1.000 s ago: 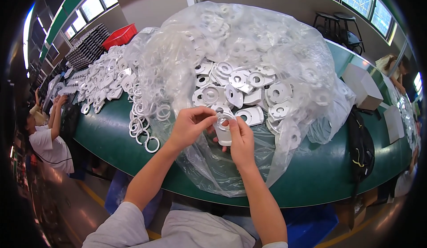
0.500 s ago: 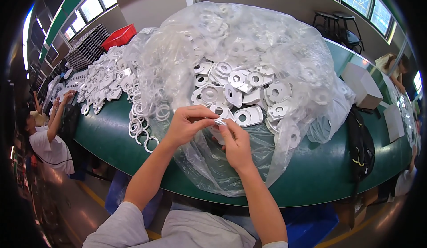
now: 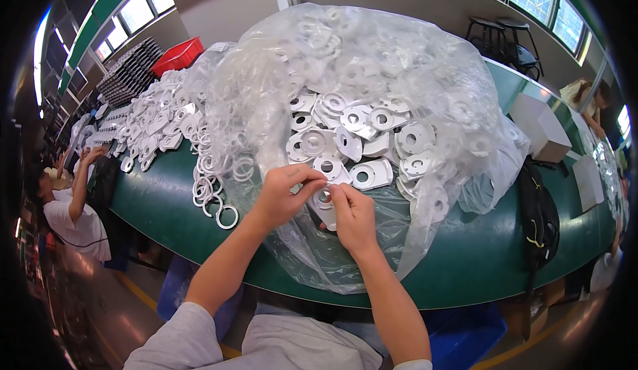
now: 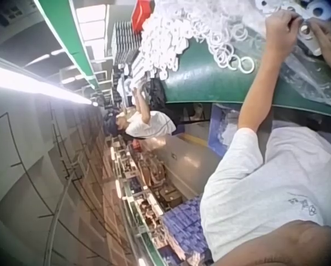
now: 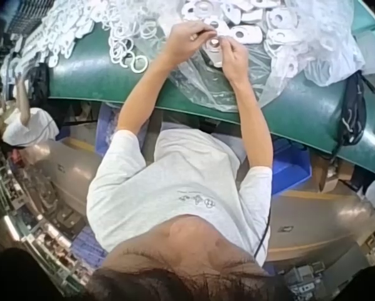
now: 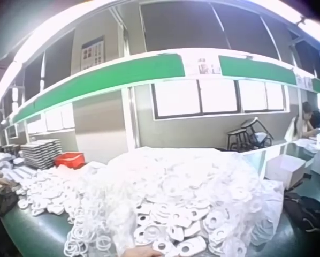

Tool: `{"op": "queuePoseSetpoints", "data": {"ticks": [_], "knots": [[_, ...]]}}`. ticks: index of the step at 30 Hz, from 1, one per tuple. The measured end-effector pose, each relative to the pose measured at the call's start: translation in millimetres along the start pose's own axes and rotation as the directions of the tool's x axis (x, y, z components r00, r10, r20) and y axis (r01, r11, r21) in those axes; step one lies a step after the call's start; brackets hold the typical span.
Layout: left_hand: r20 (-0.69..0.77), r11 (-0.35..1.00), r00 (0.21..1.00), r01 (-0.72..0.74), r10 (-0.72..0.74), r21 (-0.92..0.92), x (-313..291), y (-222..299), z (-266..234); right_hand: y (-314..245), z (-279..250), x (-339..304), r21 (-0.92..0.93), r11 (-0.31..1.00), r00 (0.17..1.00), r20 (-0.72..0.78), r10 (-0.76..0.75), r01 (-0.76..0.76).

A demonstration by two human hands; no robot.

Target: Assembling and inspecting white plastic industrial components at a factory workbench.

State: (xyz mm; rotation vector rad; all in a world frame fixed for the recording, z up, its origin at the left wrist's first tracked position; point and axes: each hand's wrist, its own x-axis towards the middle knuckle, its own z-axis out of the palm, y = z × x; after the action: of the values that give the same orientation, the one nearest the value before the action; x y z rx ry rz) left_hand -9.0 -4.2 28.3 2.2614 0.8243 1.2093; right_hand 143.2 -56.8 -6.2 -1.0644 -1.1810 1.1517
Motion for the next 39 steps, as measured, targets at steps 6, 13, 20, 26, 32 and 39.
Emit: {"op": "queuePoseSetpoints", "data": {"ticks": [6,13,20,26,32,39], "knots": [[0.073,0.997,0.996,0.059,-0.055,-0.054,2.9,-2.0,-2.4,1.3,-4.1,1.1,-0.151,0.988,0.998,-0.063,-0.025,0.015],[-0.066,0.994,0.992,-0.11,0.109,-0.01,1.4,10.3,1.2,-16.1,-2.4,-1.1,-0.56,0.741,0.864,-0.085,-0.496,0.37],[-0.152,0.95,0.938,-0.31,0.31,0.03,3.3,20.4,1.8,-28.6,-7.7,-2.6,-0.703,0.479,0.669,-0.007,-0.744,0.526],[-0.154,0.941,0.93,-0.339,0.333,-0.013,2.7,29.7,-5.8,-29.2,-6.8,-5.9,-0.67,0.467,0.648,0.027,-0.762,0.577],[-0.024,0.947,0.966,0.247,-0.257,-0.205,-1.0,3.9,4.6,-3.7,-1.7,-0.8,0.004,0.997,0.993,-0.086,-0.075,0.076],[0.196,0.933,0.955,0.268,-0.224,-0.239,-3.3,-9.5,6.4,4.1,-11.7,8.5,0.023,1.0,0.996,-0.086,0.006,-0.004]]}}
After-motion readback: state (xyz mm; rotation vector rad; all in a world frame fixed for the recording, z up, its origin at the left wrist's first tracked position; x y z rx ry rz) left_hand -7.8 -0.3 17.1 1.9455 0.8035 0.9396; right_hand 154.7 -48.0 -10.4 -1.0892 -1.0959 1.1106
